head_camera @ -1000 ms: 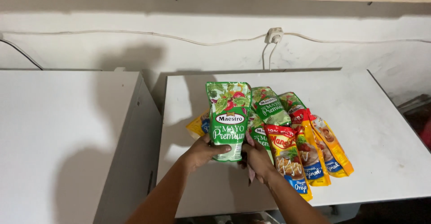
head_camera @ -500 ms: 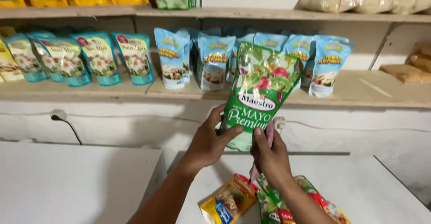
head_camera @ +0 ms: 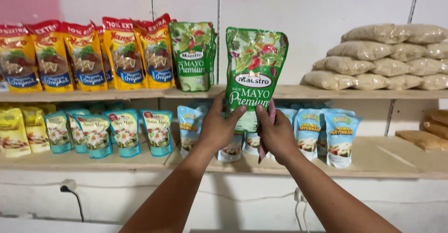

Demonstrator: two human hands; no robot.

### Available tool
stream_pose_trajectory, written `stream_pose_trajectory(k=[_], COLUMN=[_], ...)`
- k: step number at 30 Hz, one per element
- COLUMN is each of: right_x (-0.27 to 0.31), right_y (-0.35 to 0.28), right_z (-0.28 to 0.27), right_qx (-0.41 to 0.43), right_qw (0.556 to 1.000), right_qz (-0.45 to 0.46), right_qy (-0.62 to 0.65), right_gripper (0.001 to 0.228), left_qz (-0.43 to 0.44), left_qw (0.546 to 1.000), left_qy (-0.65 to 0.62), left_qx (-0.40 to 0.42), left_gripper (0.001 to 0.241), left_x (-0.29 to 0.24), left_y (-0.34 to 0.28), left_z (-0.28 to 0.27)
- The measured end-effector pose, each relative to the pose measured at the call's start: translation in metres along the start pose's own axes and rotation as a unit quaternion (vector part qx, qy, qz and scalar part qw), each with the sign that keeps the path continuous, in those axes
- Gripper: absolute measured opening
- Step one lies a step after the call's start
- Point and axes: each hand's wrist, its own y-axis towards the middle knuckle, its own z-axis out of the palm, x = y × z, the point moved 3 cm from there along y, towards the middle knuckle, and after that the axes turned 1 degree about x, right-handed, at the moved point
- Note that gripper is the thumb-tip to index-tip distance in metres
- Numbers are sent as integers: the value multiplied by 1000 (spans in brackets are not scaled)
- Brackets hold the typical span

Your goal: Cleaning condiment pouches with a cloth and arranging them neatly on a grocery store shelf.

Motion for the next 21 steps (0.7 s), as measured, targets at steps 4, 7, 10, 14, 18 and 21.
stream_pose_trajectory(k=[4,7,10,14,18,21], right_x=[13,34,41,28,15,-5], right_y=[28,49,83,122,144,167], right_z=[5,8,16,22,27,33], right_qx=[16,23,66,96,122,131], right_qw=[997,991,977,972,966,962], right_qz=[-9,-34,-64,-76,-84,-73], right_qy=[-71,-124,-193,-200,-213,-227], right_gripper=[56,64,73,74,67,60], left_qz=[24,35,25,19,7,-2], left_qw=[999,999,1000,1000,999,998], left_qy=[-23,-10,11,21,46,67], left_qx=[-13,12,8,-2,1,15], left_gripper=[81,81,84,80,78,78], left_x=[-1,-5,12,33,38,46], left_y=[28,56,94,139,155,165], left_z=[-4,-4,1,10,15,17])
